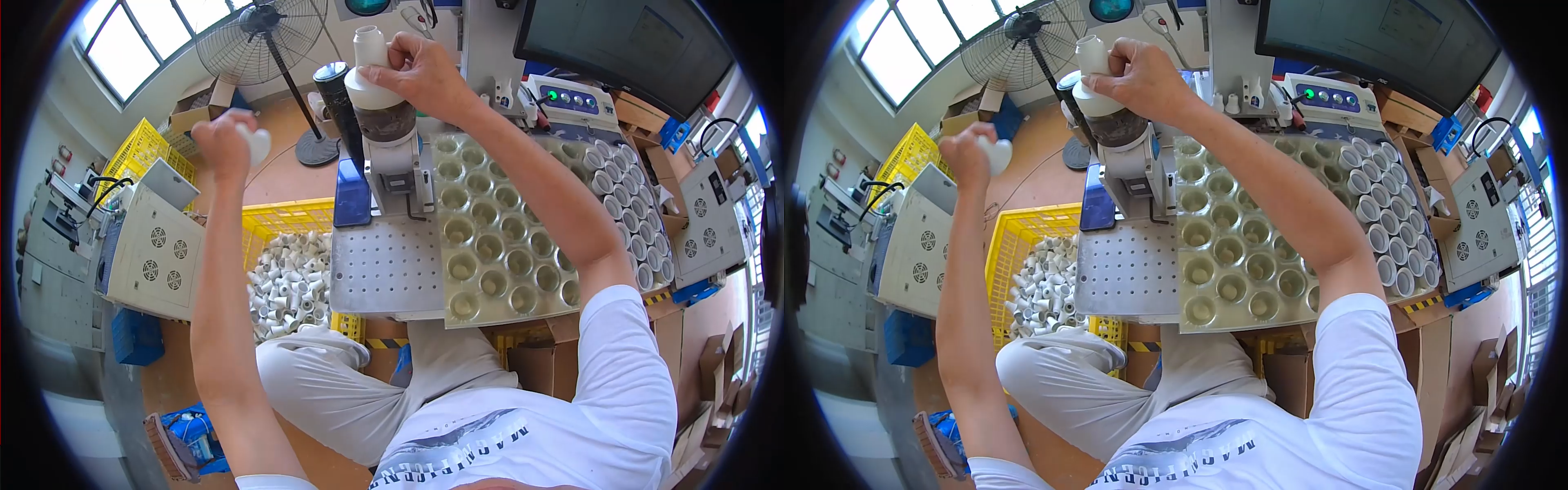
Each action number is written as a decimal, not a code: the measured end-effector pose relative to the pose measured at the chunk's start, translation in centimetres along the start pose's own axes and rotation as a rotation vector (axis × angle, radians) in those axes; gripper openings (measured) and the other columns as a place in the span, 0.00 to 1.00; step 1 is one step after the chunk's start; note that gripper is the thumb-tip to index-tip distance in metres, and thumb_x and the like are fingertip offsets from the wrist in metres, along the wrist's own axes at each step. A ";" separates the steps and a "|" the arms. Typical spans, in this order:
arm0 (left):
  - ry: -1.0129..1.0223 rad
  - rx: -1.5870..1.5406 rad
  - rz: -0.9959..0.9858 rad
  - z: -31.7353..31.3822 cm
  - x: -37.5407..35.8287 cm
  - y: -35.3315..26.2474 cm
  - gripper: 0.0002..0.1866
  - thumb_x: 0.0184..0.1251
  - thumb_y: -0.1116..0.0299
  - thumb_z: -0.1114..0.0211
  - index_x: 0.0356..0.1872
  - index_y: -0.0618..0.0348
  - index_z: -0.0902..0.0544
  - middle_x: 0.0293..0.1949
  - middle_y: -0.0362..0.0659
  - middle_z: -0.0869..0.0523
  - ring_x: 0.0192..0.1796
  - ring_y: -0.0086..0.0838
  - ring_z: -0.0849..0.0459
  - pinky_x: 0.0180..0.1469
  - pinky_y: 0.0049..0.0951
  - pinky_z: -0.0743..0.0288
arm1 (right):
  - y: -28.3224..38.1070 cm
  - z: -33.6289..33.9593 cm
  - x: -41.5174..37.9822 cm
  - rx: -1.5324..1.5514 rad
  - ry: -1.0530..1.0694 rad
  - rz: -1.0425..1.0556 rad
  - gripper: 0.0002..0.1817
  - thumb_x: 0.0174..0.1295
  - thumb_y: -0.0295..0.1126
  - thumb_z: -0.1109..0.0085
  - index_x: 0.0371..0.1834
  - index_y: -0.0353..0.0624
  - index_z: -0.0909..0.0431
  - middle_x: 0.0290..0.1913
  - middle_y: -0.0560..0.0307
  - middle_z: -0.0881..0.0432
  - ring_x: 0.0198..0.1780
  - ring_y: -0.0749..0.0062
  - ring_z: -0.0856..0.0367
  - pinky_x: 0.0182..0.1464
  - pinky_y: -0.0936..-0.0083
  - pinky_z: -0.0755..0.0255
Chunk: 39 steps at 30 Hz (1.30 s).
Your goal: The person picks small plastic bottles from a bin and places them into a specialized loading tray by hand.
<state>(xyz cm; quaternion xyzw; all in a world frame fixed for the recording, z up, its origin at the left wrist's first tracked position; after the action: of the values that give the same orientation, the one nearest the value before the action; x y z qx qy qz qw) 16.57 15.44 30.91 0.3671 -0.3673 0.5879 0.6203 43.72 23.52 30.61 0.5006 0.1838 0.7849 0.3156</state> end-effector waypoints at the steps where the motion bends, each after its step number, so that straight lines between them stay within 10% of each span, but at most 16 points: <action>1: 0.086 -0.018 0.069 -2.4 -3.3 4.9 0.10 0.50 0.69 0.44 0.16 0.51 0.15 0.22 0.46 0.18 0.34 0.38 0.23 0.36 0.38 0.36 | 0.0 -0.2 -0.2 0.051 0.008 -0.015 0.21 0.50 0.46 0.30 0.26 0.38 0.25 0.24 0.54 0.24 0.28 0.71 0.26 0.33 0.74 0.31; 3: 0.301 0.109 0.031 -7.4 -11.3 12.8 0.07 0.48 0.69 0.40 0.24 0.57 0.14 0.29 0.50 0.18 0.37 0.41 0.24 0.40 0.40 0.34 | -1.3 0.6 -1.0 0.073 -0.009 0.063 0.21 0.55 0.46 0.32 0.31 0.38 0.26 0.33 0.55 0.21 0.38 0.73 0.23 0.42 0.75 0.27; 5: 0.652 0.155 0.391 -9.5 -19.2 18.4 0.11 0.58 0.68 0.43 0.32 0.65 0.16 0.35 0.55 0.17 0.41 0.50 0.21 0.47 0.46 0.28 | -2.0 4.0 -3.2 -0.008 -0.051 0.068 0.22 0.56 0.48 0.34 0.37 0.38 0.25 0.46 0.48 0.18 0.46 0.63 0.19 0.51 0.70 0.26; 6: 0.289 0.129 0.248 -7.8 -21.9 19.4 0.17 0.60 0.66 0.45 0.45 0.68 0.19 0.42 0.59 0.17 0.47 0.55 0.21 0.51 0.47 0.28 | -2.9 5.8 -4.3 -0.065 -0.054 0.034 0.22 0.56 0.48 0.34 0.39 0.38 0.25 0.49 0.47 0.18 0.46 0.61 0.19 0.51 0.69 0.26; 7: 0.881 0.216 0.754 -12.0 -30.6 28.2 0.21 0.61 0.67 0.48 0.52 0.70 0.24 0.49 0.63 0.20 0.54 0.57 0.23 0.56 0.48 0.30 | -4.7 8.2 -5.5 -0.103 -0.064 0.008 0.22 0.56 0.48 0.34 0.39 0.38 0.25 0.49 0.47 0.18 0.46 0.61 0.19 0.51 0.69 0.26; 8: 0.626 0.247 0.598 -10.0 -33.3 28.7 0.21 0.61 0.67 0.51 0.51 0.73 0.26 0.48 0.66 0.21 0.53 0.58 0.23 0.55 0.50 0.31 | -7.6 11.0 -6.8 -0.231 -0.051 -0.062 0.22 0.56 0.48 0.35 0.41 0.39 0.24 0.48 0.48 0.18 0.46 0.61 0.18 0.51 0.68 0.26; 11: 1.020 0.184 0.730 -9.8 -39.2 29.2 0.20 0.60 0.67 0.52 0.48 0.73 0.27 0.47 0.68 0.22 0.52 0.60 0.24 0.53 0.50 0.30 | -17.9 21.6 -11.5 -0.647 -0.076 -0.335 0.23 0.54 0.43 0.38 0.47 0.38 0.23 0.47 0.47 0.17 0.47 0.55 0.18 0.53 0.66 0.27; 19: 0.812 0.017 0.596 -13.8 -36.7 27.0 0.14 0.59 0.72 0.53 0.42 0.72 0.27 0.40 0.65 0.21 0.44 0.58 0.21 0.45 0.49 0.29 | -32.1 42.3 -22.3 -1.198 -0.105 -0.910 0.30 0.46 0.49 0.39 0.47 0.35 0.20 0.46 0.41 0.17 0.52 0.52 0.19 0.54 0.60 0.27; 24: 0.936 0.064 0.612 -12.0 -34.1 22.8 0.14 0.58 0.72 0.48 0.41 0.74 0.27 0.42 0.65 0.21 0.46 0.60 0.23 0.49 0.50 0.30 | -30.9 40.4 -21.7 -1.219 0.169 -1.049 0.31 0.51 0.52 0.41 0.50 0.37 0.22 0.50 0.39 0.19 0.53 0.50 0.20 0.55 0.57 0.28; 29: 0.843 -0.142 0.828 -13.1 -36.5 24.8 0.14 0.56 0.74 0.49 0.40 0.75 0.27 0.39 0.65 0.20 0.44 0.59 0.22 0.47 0.49 0.29 | -25.6 39.0 -17.1 -1.088 -0.066 -0.844 0.28 0.52 0.51 0.45 0.39 0.35 0.17 0.37 0.42 0.15 0.43 0.54 0.16 0.46 0.64 0.25; 33: 0.866 -0.207 0.842 -12.8 -36.4 23.4 0.15 0.54 0.73 0.51 0.39 0.75 0.26 0.39 0.69 0.20 0.44 0.62 0.21 0.47 0.50 0.28 | -21.2 26.7 -15.3 -0.317 0.000 -0.802 0.19 0.54 0.39 0.41 0.45 0.38 0.25 0.29 0.52 0.20 0.35 0.74 0.20 0.40 0.71 0.27; 37: 0.871 -0.078 0.671 -12.2 -36.0 22.5 0.14 0.55 0.74 0.47 0.38 0.73 0.20 0.42 0.67 0.22 0.46 0.61 0.23 0.50 0.50 0.28 | -19.5 15.5 -15.3 -0.241 0.092 -0.298 0.23 0.46 0.33 0.37 0.46 0.40 0.32 0.31 0.55 0.25 0.34 0.72 0.24 0.40 0.74 0.29; 39: 0.927 -0.032 0.572 -10.9 -34.1 19.4 0.13 0.56 0.74 0.46 0.37 0.72 0.18 0.44 0.67 0.23 0.48 0.59 0.23 0.52 0.48 0.28 | -18.3 11.4 -16.5 -0.200 0.216 -0.413 0.22 0.43 0.31 0.36 0.41 0.40 0.35 0.32 0.53 0.27 0.33 0.66 0.24 0.39 0.68 0.30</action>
<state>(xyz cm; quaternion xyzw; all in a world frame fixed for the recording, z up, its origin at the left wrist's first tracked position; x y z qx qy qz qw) -3.92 10.20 -3.93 -0.0546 -0.1494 0.8277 0.5382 64.69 25.41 13.38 0.3317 0.2362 0.7671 0.4958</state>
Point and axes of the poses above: each hand's wrist, its own x-axis towards the middle knuckle, its own z-axis out of the back of the hand, y = z × x, the point moved 9 cm from there along x, towards the middle knuckle
